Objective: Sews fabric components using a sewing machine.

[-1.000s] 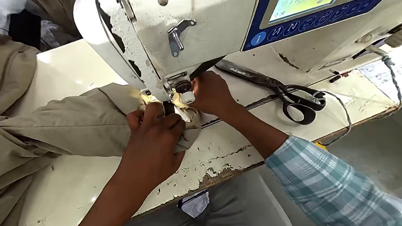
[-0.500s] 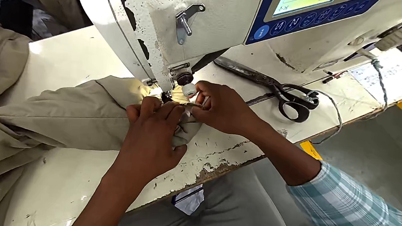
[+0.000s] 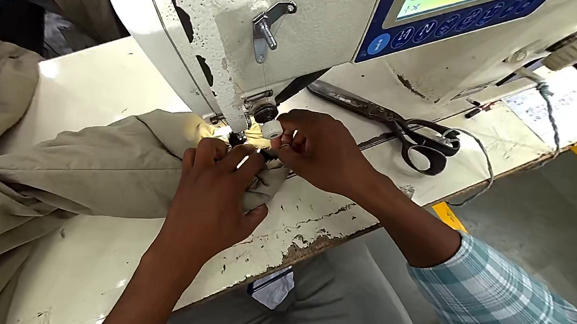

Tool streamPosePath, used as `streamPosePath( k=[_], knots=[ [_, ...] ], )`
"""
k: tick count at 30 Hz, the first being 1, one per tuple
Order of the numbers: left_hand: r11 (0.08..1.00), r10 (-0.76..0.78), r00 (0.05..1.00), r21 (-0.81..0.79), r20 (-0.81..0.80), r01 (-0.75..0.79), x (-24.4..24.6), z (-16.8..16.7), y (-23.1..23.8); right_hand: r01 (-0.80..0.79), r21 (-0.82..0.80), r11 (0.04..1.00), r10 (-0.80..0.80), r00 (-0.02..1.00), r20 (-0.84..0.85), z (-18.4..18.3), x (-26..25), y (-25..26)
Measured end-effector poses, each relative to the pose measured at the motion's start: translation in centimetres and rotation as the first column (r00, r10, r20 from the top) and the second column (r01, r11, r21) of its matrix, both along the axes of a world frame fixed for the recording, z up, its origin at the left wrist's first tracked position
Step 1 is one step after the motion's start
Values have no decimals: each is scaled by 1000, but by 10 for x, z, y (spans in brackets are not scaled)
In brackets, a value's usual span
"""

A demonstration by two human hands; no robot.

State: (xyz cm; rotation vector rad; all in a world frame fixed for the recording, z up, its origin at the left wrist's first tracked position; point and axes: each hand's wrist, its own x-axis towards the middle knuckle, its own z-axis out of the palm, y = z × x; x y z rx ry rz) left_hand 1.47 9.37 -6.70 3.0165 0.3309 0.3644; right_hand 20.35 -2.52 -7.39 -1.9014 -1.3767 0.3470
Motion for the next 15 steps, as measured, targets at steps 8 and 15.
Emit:
streamPosePath(
  k=[8,15],
  knots=[
    [997,21,999,-70,49,-18,-2,0,5,-434,-39,900,421,843,334,7,8,-26],
    [996,1,998,-93,63,4,1,8,3,-448,36,894,393,818,420,-8,7,-13]
  ],
)
